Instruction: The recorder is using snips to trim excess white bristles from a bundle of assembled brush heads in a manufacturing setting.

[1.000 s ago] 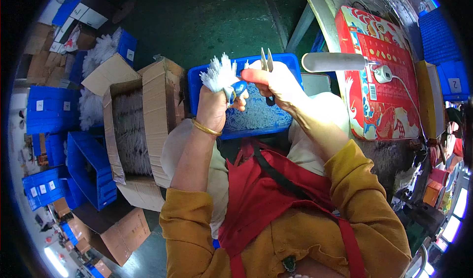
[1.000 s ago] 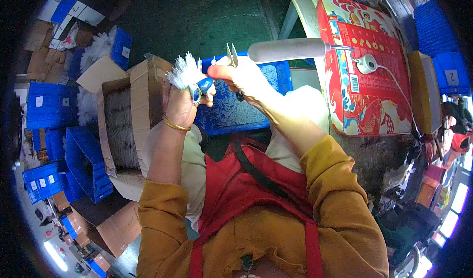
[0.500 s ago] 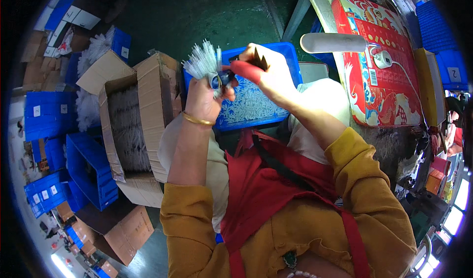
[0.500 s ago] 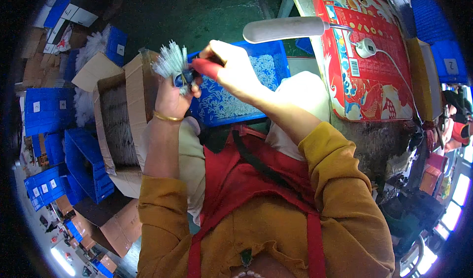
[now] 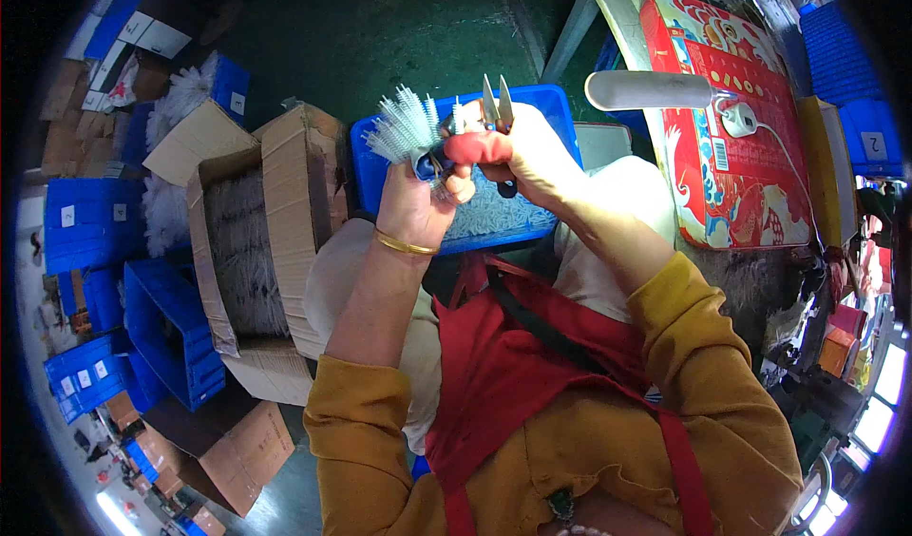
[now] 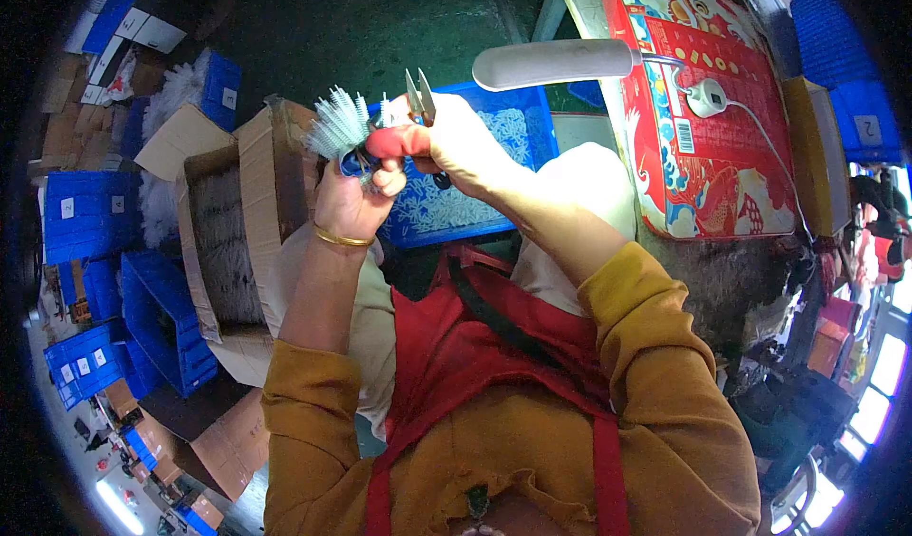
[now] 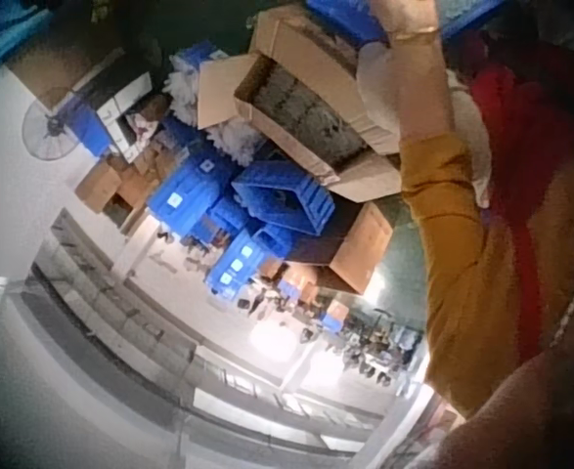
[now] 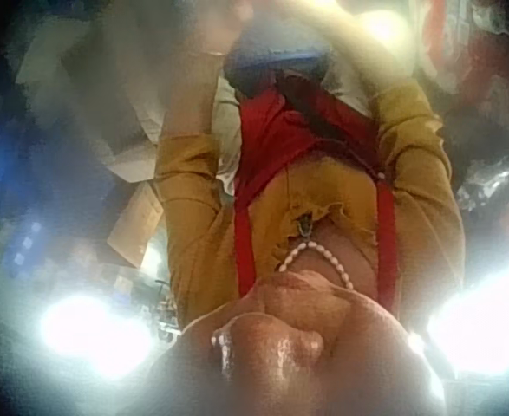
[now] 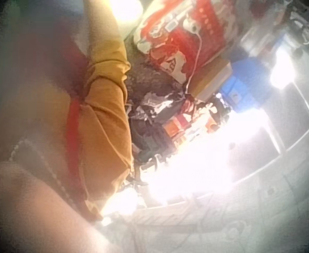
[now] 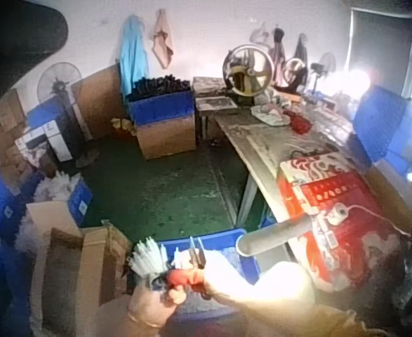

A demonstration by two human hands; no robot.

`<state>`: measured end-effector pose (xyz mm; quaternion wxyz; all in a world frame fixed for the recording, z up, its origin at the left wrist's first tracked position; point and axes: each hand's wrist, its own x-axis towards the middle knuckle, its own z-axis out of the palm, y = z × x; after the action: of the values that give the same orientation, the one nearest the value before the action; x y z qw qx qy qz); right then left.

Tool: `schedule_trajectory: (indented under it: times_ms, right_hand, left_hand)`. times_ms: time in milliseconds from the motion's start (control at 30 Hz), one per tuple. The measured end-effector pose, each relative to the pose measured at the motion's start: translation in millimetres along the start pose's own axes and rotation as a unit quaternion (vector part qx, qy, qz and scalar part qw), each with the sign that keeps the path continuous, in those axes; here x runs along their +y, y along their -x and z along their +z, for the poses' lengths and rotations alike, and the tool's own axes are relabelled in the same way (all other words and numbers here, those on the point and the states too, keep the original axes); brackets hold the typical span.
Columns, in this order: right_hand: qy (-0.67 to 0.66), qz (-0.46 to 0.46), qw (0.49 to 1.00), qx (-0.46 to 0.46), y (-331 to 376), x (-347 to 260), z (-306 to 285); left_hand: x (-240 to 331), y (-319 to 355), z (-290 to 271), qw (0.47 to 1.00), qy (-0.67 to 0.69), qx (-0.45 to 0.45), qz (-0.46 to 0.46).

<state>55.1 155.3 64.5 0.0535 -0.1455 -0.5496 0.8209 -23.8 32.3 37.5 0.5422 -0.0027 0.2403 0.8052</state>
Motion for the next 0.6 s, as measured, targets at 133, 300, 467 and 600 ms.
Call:
schedule_trajectory:
  times_ms: [133, 300, 467, 600]
  right_hand:
    - [-0.071, 0.012, 0.997, -0.005, -3, 4, 3]
    - [-0.174, -0.026, 0.981, 0.082, -5, 3, 12]
    - [-0.128, -0.047, 0.988, 0.072, -17, 7, 2]
    - [0.208, -0.112, 0.956, 0.172, -22, 0, -8]
  left_hand:
    - [2, 3, 5, 1.000, -0.012, -0.008, 0.008]
    - [2, -5, 2, 0.997, 0.020, -0.071, -0.011]
    - [1, -9, 13, 0.998, -0.036, 0.041, 0.038]
    - [4, -7, 12, 0.977, -0.179, 0.097, 0.066]
